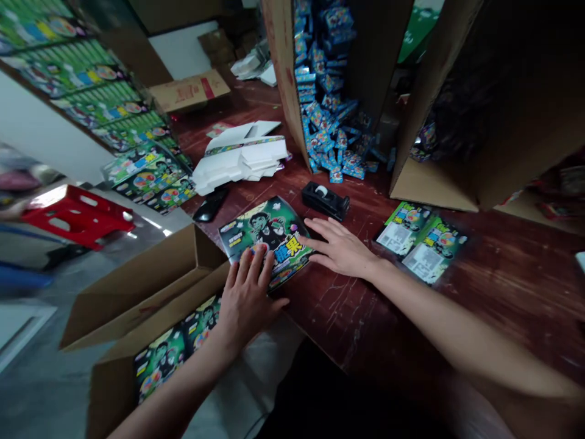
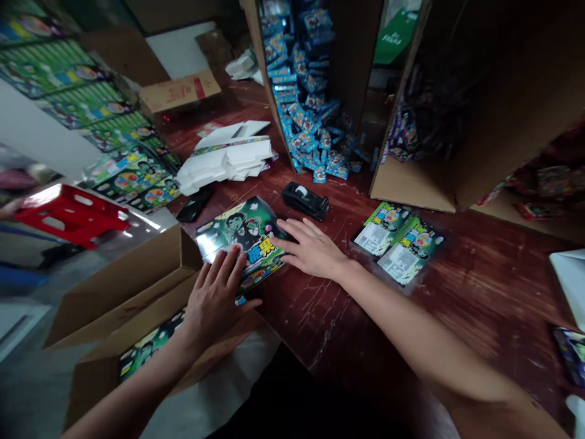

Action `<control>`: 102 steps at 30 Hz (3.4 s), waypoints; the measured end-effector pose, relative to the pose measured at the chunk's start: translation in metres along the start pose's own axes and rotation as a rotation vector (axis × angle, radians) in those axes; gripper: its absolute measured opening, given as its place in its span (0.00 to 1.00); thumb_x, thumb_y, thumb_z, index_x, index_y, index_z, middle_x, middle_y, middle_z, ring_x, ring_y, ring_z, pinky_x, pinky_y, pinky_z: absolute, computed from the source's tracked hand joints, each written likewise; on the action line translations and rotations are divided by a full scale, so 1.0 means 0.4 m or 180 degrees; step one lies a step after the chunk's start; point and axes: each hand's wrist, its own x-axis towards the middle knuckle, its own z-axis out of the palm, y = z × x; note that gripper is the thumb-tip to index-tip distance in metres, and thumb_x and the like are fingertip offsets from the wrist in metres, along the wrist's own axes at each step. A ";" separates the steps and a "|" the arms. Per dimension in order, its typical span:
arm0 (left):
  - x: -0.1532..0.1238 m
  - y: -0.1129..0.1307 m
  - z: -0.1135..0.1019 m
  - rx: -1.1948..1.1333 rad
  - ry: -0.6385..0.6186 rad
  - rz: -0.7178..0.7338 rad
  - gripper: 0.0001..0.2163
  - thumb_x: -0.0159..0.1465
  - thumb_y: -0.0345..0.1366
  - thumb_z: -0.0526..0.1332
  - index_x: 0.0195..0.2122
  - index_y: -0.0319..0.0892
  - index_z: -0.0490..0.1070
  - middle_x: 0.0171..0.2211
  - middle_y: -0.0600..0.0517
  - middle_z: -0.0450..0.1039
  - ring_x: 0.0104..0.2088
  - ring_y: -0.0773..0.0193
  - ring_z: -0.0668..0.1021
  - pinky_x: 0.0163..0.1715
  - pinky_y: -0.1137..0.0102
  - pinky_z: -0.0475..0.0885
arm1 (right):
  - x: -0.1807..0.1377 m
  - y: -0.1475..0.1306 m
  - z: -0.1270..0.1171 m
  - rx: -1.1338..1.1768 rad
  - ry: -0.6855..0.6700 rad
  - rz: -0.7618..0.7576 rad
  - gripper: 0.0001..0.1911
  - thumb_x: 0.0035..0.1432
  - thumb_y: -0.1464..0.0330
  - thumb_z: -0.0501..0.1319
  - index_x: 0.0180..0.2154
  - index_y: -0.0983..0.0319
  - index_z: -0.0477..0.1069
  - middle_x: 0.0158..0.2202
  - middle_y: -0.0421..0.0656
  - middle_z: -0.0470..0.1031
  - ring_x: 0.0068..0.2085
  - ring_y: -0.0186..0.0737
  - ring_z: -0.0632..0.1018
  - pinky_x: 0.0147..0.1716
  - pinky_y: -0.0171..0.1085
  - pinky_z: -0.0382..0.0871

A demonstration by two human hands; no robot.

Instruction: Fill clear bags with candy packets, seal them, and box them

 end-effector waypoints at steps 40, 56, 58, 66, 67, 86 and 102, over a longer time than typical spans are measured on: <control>0.103 0.106 0.021 0.0050 0.0404 -0.0706 0.31 0.68 0.36 0.58 0.72 0.43 0.54 0.71 0.41 0.54 0.68 0.24 0.56 0.60 0.29 0.55 | 0.027 0.168 0.042 0.2167 0.1411 0.3240 0.10 0.62 0.63 0.67 0.33 0.64 0.75 0.35 0.41 0.80 0.37 0.38 0.80 0.42 0.42 0.75; 0.086 0.086 0.005 -0.0288 0.0085 -0.0403 0.44 0.61 0.52 0.66 0.72 0.38 0.48 0.72 0.38 0.50 0.69 0.39 0.57 0.67 0.40 0.45 | -0.059 -0.177 0.206 0.3645 0.0578 0.2636 0.16 0.59 0.60 0.63 0.41 0.55 0.57 0.36 0.33 0.78 0.14 0.27 0.70 0.13 0.29 0.59; 0.092 0.087 -0.002 -0.0344 0.0153 -0.0432 0.42 0.62 0.53 0.65 0.71 0.39 0.52 0.72 0.40 0.53 0.68 0.40 0.59 0.67 0.43 0.49 | -0.039 -0.168 0.220 0.3485 0.0574 0.2717 0.15 0.59 0.63 0.63 0.38 0.55 0.55 0.35 0.31 0.77 0.14 0.26 0.70 0.13 0.29 0.59; 0.124 0.113 -0.002 -0.0447 0.0450 -0.0866 0.23 0.70 0.43 0.56 0.65 0.44 0.63 0.67 0.44 0.64 0.63 0.41 0.67 0.61 0.45 0.56 | 0.000 -0.164 0.205 0.2812 0.0295 0.2974 0.13 0.61 0.69 0.62 0.38 0.56 0.56 0.33 0.29 0.74 0.15 0.25 0.73 0.18 0.28 0.66; 0.124 0.114 0.003 -0.0452 0.0481 -0.0859 0.23 0.70 0.43 0.56 0.65 0.44 0.63 0.67 0.44 0.64 0.63 0.40 0.67 0.61 0.44 0.56 | 0.004 -0.165 0.204 0.2722 0.0233 0.3027 0.13 0.62 0.68 0.62 0.39 0.56 0.56 0.33 0.30 0.74 0.16 0.26 0.73 0.18 0.28 0.66; 0.023 -0.040 0.026 -0.5899 0.0437 -0.3281 0.30 0.55 0.47 0.73 0.58 0.47 0.70 0.62 0.43 0.70 0.64 0.43 0.70 0.64 0.53 0.66 | -0.015 -0.163 0.161 -0.0286 0.0077 0.2406 0.37 0.59 0.44 0.64 0.56 0.61 0.57 0.55 0.56 0.72 0.53 0.59 0.80 0.39 0.44 0.77; 0.015 -0.380 -0.142 -0.6946 0.2881 -0.3292 0.15 0.68 0.36 0.59 0.53 0.38 0.72 0.45 0.41 0.82 0.44 0.48 0.84 0.43 0.53 0.82 | 0.280 -0.230 0.311 -0.0004 0.1114 0.0351 0.49 0.66 0.55 0.60 0.73 0.57 0.29 0.69 0.59 0.57 0.63 0.60 0.72 0.53 0.54 0.76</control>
